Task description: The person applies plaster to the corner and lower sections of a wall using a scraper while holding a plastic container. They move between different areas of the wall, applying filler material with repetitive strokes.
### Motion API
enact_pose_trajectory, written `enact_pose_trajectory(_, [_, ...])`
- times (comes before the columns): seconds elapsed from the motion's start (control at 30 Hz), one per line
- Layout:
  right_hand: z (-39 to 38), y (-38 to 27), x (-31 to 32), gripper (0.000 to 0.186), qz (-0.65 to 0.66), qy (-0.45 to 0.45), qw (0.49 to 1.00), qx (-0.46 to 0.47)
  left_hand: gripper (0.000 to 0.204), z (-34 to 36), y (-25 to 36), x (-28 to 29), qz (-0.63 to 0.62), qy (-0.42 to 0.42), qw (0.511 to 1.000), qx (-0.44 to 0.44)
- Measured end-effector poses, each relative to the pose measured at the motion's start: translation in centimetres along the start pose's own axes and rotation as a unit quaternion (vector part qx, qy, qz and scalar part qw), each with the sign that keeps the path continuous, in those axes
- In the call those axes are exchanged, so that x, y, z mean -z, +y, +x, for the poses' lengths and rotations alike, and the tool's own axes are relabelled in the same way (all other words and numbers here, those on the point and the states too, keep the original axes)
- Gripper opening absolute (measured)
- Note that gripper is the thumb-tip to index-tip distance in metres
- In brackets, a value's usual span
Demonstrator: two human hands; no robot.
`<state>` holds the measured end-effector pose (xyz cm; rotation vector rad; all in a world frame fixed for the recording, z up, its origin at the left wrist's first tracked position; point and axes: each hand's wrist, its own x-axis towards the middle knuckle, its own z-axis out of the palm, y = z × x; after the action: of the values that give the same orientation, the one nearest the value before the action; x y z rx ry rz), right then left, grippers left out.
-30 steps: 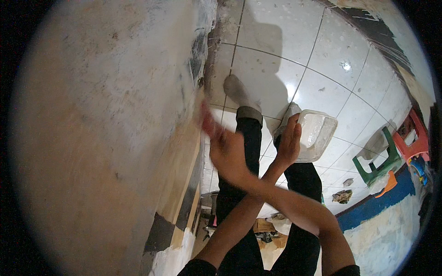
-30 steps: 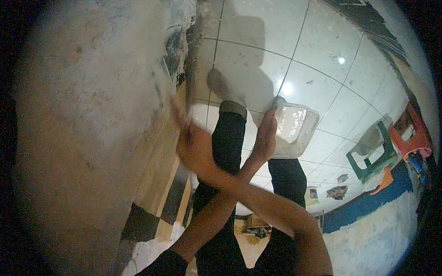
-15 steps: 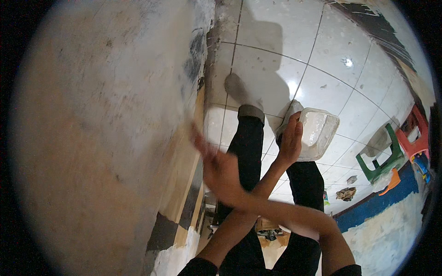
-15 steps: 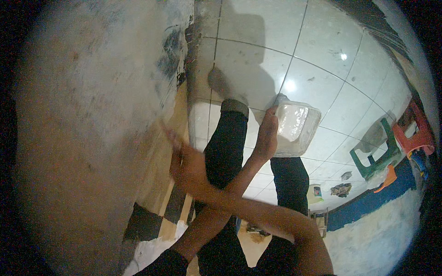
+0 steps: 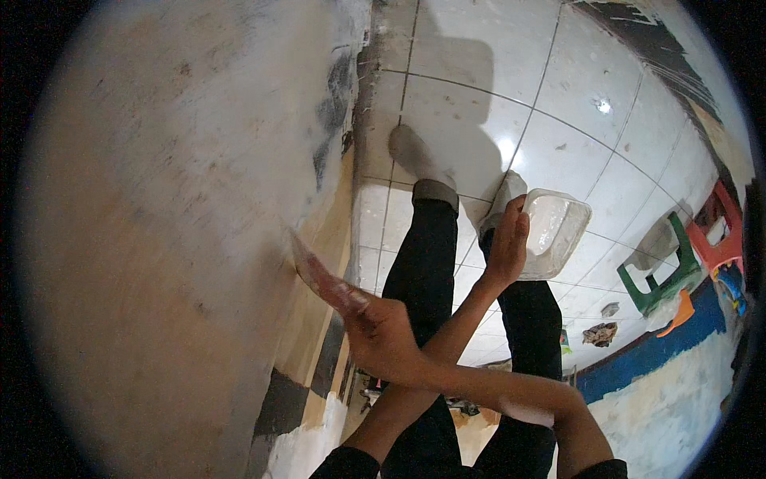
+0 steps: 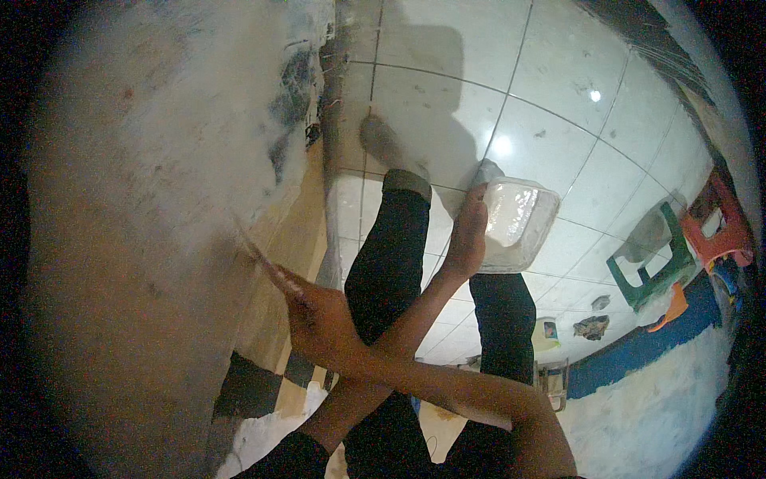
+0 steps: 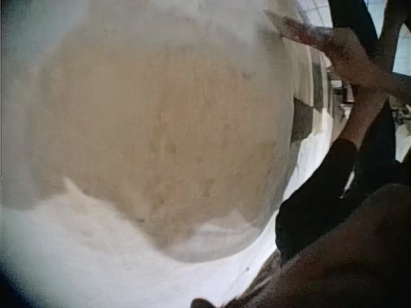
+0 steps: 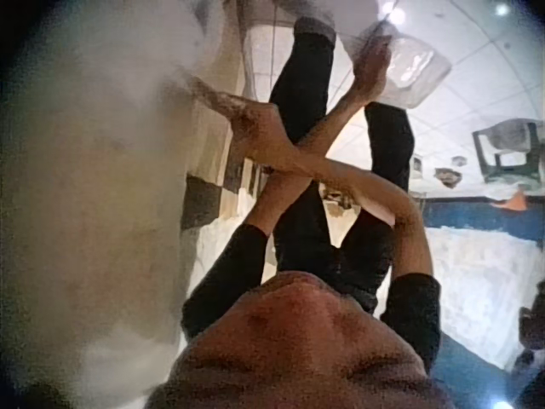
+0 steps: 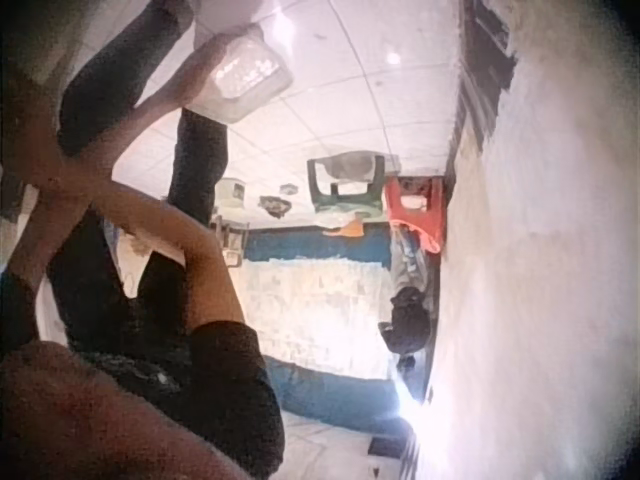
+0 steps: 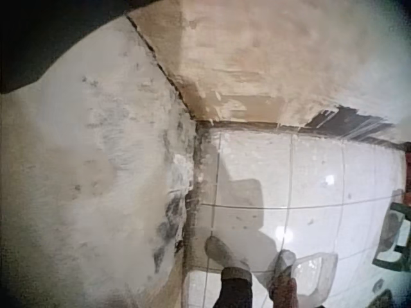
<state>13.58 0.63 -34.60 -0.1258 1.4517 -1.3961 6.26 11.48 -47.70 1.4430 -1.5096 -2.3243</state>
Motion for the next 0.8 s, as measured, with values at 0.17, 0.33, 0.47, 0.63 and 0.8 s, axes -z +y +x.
enact_pose_trajectory(0.17, [3.5, 1.0, -0.1, 0.036, -0.067, -0.004, 0.985, -0.158, 0.066, 0.2, 0.3, 0.4, -0.004, -0.007, 1.0, 0.012])
enact_pose_trajectory(0.33, [0.3, -2.8, -5.7, 0.058, -0.059, 0.034, 0.998, -0.013, 0.069, 0.2, 0.6, -0.9, -0.018, -0.025, 0.999, 0.018])
enact_pose_trajectory(0.47, [-4.7, -6.1, -2.1, 0.048, 0.014, -0.109, 0.985, -0.13, 0.069, 0.2, 0.1, -0.4, -0.034, -0.027, 0.999, 0.001])
enact_pose_trajectory(0.63, [-0.2, -2.8, 1.4, 0.04, -0.071, 0.032, 0.985, -0.154, 0.066, 0.6, 0.8, -0.6, -0.017, -0.026, 0.999, 0.009])
enact_pose_trajectory(0.8, [3.4, 0.4, -4.4, 0.034, -0.101, 0.024, 0.99, -0.097, 0.063, 0.8, 0.7, 0.5, 0.009, -0.016, 1.0, -0.012])
